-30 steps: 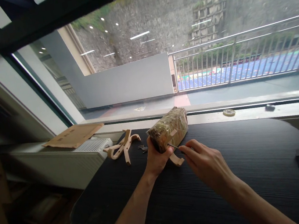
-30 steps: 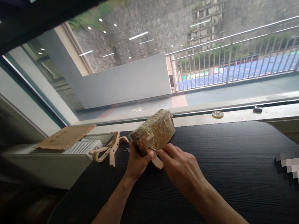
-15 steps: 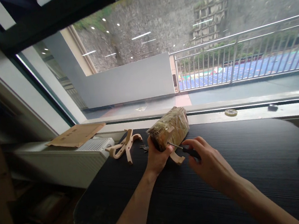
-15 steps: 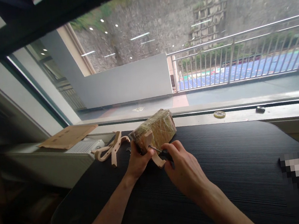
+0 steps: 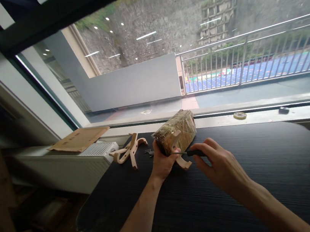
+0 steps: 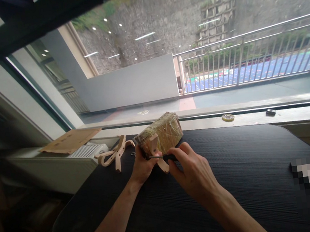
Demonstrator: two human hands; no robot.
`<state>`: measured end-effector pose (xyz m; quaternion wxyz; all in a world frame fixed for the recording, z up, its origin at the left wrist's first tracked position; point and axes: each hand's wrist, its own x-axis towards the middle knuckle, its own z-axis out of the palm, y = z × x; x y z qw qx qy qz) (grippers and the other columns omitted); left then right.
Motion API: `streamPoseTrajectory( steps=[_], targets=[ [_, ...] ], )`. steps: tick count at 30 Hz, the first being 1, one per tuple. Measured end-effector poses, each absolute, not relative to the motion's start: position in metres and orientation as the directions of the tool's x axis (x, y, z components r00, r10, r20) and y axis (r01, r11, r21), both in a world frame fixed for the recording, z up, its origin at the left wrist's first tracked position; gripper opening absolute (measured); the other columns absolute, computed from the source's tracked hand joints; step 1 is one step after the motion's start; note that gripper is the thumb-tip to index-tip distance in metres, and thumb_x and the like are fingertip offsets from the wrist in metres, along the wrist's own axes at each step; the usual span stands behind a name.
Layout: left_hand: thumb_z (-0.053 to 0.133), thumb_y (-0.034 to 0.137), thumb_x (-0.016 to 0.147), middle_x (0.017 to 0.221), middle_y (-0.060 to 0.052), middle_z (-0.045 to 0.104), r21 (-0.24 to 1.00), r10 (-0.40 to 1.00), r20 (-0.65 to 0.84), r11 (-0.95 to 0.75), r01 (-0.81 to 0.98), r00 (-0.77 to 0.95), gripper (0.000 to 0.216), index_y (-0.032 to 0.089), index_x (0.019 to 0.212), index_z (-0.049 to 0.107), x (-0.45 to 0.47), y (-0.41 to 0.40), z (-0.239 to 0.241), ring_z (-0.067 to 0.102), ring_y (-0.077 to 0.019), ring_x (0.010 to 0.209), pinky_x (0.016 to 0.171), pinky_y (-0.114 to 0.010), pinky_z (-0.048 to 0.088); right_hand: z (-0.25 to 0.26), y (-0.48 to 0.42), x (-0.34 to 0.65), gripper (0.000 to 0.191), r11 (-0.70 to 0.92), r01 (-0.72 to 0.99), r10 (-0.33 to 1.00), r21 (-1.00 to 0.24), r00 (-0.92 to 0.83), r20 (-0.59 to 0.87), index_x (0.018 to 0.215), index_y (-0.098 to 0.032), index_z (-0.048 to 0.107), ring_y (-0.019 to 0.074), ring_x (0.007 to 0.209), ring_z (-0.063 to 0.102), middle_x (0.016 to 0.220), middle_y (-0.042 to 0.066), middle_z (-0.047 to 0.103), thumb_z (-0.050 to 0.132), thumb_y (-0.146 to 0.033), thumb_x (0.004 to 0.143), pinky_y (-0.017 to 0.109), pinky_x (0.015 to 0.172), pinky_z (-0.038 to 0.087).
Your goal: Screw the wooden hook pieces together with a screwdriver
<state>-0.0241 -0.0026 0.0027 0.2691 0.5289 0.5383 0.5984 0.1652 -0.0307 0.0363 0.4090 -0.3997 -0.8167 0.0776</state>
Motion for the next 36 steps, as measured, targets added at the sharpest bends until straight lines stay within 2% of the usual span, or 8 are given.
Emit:
streamPoseTrajectory(
  steps=[8, 19, 29, 33, 36],
  targets=[
    [0.073, 0.024, 0.062, 0.107, -0.004, 0.056, 0.933, 0.893, 0.329, -0.258, 0.249, -0.308, 0.063, 0.020, 0.114, 0.038, -0.0229, -0.0042, 0.0060, 0.057, -0.0185, 0.098, 0.087, -0.033, 0.046, 0.0304, -0.0282, 0.1650, 0.023, 0.704, 0.617, 0.643, -0.352, -0.344, 0.684, 0.104, -0.020, 0.062, 0.0121, 0.067, 0.059, 0.082, 0.003, 0.061, 0.046, -0.027, 0.089, 0.024, 0.061, 0.042],
    [0.072, 0.022, 0.063, 0.109, -0.006, 0.055, 0.931, 0.893, 0.332, -0.258, 0.260, -0.304, 0.065, 0.019, 0.117, 0.037, -0.0229, -0.0045, 0.0040, 0.056, -0.0198, 0.103, 0.090, -0.034, 0.045, 0.0292, -0.0271, 0.1645, 0.023, 0.710, 0.612, 0.642, -0.349, -0.358, 0.678, 0.105, -0.019, 0.062, 0.0112, 0.064, 0.057, 0.081, 0.002, 0.059, 0.046, -0.027, 0.090, 0.024, 0.060, 0.041],
    [0.072, 0.023, 0.064, 0.110, -0.007, 0.054, 0.922, 0.887, 0.355, -0.278, 0.270, -0.296, 0.065, 0.019, 0.118, 0.037, -0.0245, -0.0027, 0.0013, 0.055, -0.0197, 0.103, 0.091, -0.035, 0.045, 0.0318, -0.0282, 0.1630, 0.025, 0.710, 0.672, 0.593, -0.212, -0.407, 0.695, 0.105, -0.021, 0.063, 0.0113, 0.064, 0.057, 0.084, 0.004, 0.059, 0.043, -0.026, 0.092, 0.022, 0.055, 0.040],
    [0.073, 0.022, 0.061, 0.108, -0.005, 0.055, 0.929, 0.888, 0.341, -0.268, 0.254, -0.310, 0.066, 0.020, 0.117, 0.037, -0.0230, -0.0037, 0.0039, 0.056, -0.0193, 0.101, 0.089, -0.034, 0.045, 0.0312, -0.0291, 0.1615, 0.025, 0.686, 0.671, 0.651, -0.281, -0.393, 0.649, 0.107, -0.020, 0.061, 0.0132, 0.066, 0.059, 0.085, 0.004, 0.061, 0.043, -0.025, 0.091, 0.024, 0.057, 0.042],
    [0.072, 0.021, 0.062, 0.107, -0.004, 0.056, 0.926, 0.885, 0.346, -0.268, 0.266, -0.313, 0.065, 0.020, 0.117, 0.038, -0.0222, -0.0041, 0.0047, 0.057, -0.0185, 0.099, 0.088, -0.033, 0.046, 0.0299, -0.0292, 0.1606, 0.023, 0.644, 0.635, 0.730, -0.426, -0.346, 0.589, 0.108, -0.020, 0.059, 0.0160, 0.076, 0.063, 0.092, 0.004, 0.065, 0.045, -0.026, 0.089, 0.027, 0.064, 0.045]
  ],
)
